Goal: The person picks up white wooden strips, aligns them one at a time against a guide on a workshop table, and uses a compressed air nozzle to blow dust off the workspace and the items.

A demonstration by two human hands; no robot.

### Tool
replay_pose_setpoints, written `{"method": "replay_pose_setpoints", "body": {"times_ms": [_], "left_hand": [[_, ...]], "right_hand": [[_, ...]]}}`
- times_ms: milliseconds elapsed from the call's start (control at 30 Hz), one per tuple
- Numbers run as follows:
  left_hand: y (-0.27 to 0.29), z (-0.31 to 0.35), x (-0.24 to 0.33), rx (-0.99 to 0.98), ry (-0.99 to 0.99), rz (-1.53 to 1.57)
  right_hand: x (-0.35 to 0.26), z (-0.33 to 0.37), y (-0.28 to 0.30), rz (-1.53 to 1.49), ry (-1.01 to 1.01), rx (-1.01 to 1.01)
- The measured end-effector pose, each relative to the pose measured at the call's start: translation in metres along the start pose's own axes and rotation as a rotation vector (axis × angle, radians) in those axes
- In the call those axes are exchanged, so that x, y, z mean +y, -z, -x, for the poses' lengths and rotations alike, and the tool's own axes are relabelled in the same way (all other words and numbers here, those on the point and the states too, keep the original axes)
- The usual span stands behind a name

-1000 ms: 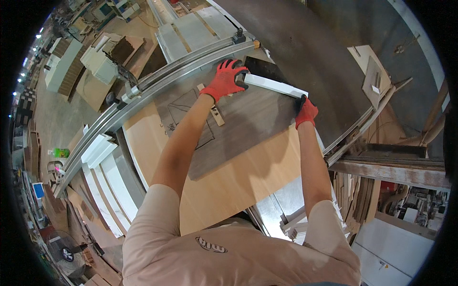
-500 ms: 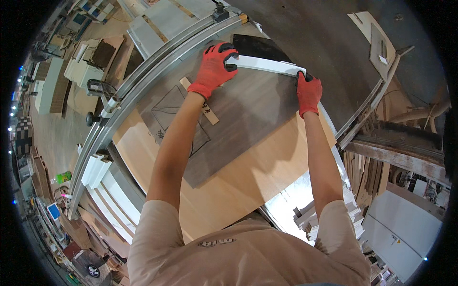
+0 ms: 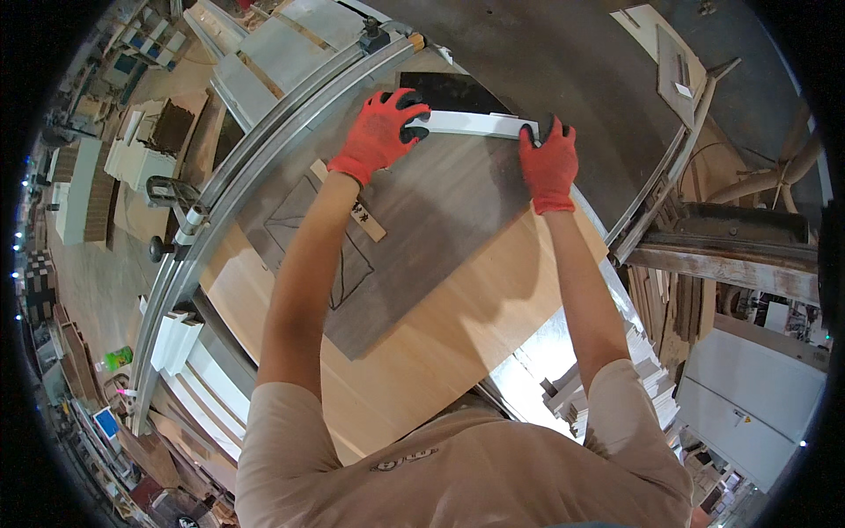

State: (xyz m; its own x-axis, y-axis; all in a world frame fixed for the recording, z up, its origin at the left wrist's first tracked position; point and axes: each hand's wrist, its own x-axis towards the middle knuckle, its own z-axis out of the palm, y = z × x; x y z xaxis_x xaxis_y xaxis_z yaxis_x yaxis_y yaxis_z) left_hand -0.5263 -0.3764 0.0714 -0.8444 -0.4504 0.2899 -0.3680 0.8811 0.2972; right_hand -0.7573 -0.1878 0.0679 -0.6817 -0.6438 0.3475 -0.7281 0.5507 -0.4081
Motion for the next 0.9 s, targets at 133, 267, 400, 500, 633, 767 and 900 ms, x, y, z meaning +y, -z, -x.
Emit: {"method": "replay_pose_setpoints", "body": {"times_ms": [133,267,400,500,633,767,900], "left_hand": [[-0.001,0.0,0.001,-0.003,-0.007,-0.023],[-0.004,0.0,-0.005,0.041,-0.041,0.008],[-0.003,0.001,0.003,0.019,-0.014,0.007],[-0.005,0.003,-0.003,0.028,0.006,0.046],[-0.002,0.002,-0.001,0.117,0.029,-0.03],[-0.009,0.005,0.002,0.153,0.168,-0.102],[-0.01,0.004,0.007,0.058,0.204,-0.109]], "right_hand": [[-0.053,0.019,-0.001,0.021,0.471,-0.027],[-0.083,0.013,-0.044,0.184,0.576,-0.156],[-0.077,0.019,-0.059,0.312,0.629,-0.055],[-0.087,0.015,-0.052,0.329,0.608,-0.156],[-0.086,0.006,-0.051,0.327,0.601,-0.226],[-0.094,0.001,-0.048,0.329,0.576,-0.299],[-0.095,0.0,-0.05,0.361,0.544,-0.302]]}}
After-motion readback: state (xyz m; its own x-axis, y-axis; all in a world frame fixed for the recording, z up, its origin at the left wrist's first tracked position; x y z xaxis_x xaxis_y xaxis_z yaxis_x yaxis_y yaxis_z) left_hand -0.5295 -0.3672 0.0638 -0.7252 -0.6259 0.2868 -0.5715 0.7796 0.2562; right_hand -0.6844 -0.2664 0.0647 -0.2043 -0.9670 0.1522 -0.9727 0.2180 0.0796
